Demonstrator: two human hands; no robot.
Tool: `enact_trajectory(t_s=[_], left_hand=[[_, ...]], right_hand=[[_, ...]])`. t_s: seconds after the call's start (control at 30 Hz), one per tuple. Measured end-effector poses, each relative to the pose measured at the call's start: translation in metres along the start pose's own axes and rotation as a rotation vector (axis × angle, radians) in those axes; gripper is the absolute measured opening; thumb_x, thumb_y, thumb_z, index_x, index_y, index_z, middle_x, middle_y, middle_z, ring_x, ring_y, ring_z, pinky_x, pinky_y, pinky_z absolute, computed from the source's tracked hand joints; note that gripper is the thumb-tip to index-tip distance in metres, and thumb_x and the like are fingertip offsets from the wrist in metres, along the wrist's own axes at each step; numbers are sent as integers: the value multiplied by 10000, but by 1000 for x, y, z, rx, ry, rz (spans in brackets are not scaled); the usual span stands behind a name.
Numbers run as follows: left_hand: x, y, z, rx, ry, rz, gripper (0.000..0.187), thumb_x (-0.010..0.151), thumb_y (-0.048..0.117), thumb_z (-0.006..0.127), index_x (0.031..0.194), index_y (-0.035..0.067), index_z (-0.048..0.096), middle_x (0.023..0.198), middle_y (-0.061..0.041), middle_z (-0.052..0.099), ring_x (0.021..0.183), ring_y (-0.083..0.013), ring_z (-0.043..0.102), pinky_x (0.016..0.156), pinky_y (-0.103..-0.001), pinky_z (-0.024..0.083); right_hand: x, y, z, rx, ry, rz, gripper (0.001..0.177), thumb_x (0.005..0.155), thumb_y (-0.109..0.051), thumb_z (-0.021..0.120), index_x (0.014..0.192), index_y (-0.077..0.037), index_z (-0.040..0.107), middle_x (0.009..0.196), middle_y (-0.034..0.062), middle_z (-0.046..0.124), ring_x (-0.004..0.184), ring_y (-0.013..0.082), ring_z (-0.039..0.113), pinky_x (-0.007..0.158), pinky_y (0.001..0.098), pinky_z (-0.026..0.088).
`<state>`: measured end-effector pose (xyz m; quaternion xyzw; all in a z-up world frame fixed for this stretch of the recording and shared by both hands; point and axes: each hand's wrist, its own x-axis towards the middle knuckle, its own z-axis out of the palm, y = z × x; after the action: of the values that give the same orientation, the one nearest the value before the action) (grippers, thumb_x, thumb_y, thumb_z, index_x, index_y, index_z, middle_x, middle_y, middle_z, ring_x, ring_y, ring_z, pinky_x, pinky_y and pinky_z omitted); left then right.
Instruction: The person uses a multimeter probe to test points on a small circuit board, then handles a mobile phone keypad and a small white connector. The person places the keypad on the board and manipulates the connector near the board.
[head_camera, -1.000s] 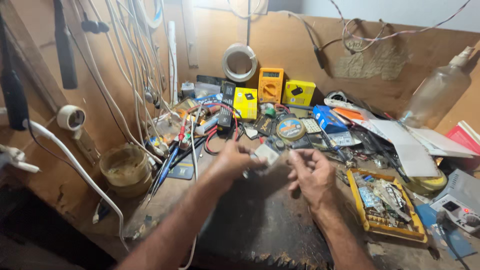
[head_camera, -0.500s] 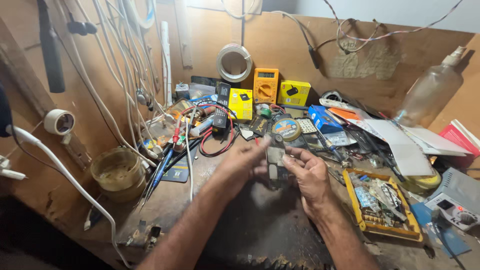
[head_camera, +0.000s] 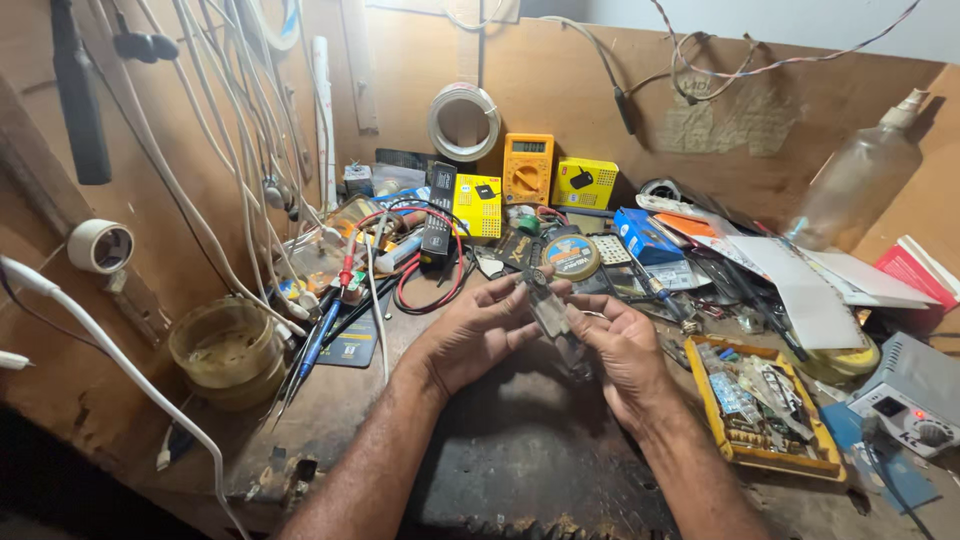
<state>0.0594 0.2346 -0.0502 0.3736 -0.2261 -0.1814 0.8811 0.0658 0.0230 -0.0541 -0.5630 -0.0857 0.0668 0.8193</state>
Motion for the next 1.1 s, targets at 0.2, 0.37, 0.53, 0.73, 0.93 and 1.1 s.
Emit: enact_trajectory(t_s=[0.2, 0.37, 0.53, 0.73, 0.93, 1.1], left_hand=[[3, -8, -10, 79, 263, 50, 430, 946, 243, 702, 1317, 36, 636, 1295, -88, 706, 1140, -152, 665, 954, -347, 525], [7, -13, -23, -13, 364, 185, 369, 961, 228, 701, 1207, -44, 658, 1212, -135, 731, 1010, -187, 722, 882, -357, 601], [9, -18, -31, 16, 440, 215, 321, 968, 228, 689, 1163, -26, 679, 1150, -112, 744, 978, -178, 730, 850, -358, 606], [12, -23, -36, 44, 441, 235, 287, 995, 233, 670, 1131, -19, 684, 1065, -92, 742, 915, -156, 715, 833, -361, 601], [15, -28, -45, 56, 421, 266, 318, 1010, 241, 657, 1132, -52, 676, 1015, -102, 733, 880, -160, 706, 810, -356, 616], [15, -29, -45, 54, 424, 258, 328, 1011, 242, 649, 1135, -61, 664, 998, -110, 722, 866, -177, 717, 806, -361, 627]], right_hand=[[2, 15, -4, -173, 59, -126, 207, 947, -97, 700, 1116, 22, 689, 980, 133, 767, 807, 127, 709, 741, 286, 571], [-16, 8, 27, -726, 228, -400, 214, 991, -199, 660, 1066, -19, 746, 925, 93, 787, 804, 160, 701, 709, 323, 577], [-28, -13, 43, -1128, 196, -803, 178, 968, -141, 681, 1027, 14, 747, 999, 169, 746, 990, 287, 705, 831, 391, 565], [-12, -14, 45, -1320, -37, -995, 145, 920, -102, 691, 995, 2, 757, 980, 155, 760, 1094, 345, 687, 967, 460, 506], [3, -20, 46, -1424, -199, -1052, 179, 893, -84, 684, 1033, 10, 743, 992, 179, 754, 1102, 353, 684, 1010, 493, 476], [7, -29, 50, -1491, -329, -1041, 144, 875, -73, 675, 982, 3, 733, 953, 176, 754, 1096, 348, 692, 978, 499, 481]])
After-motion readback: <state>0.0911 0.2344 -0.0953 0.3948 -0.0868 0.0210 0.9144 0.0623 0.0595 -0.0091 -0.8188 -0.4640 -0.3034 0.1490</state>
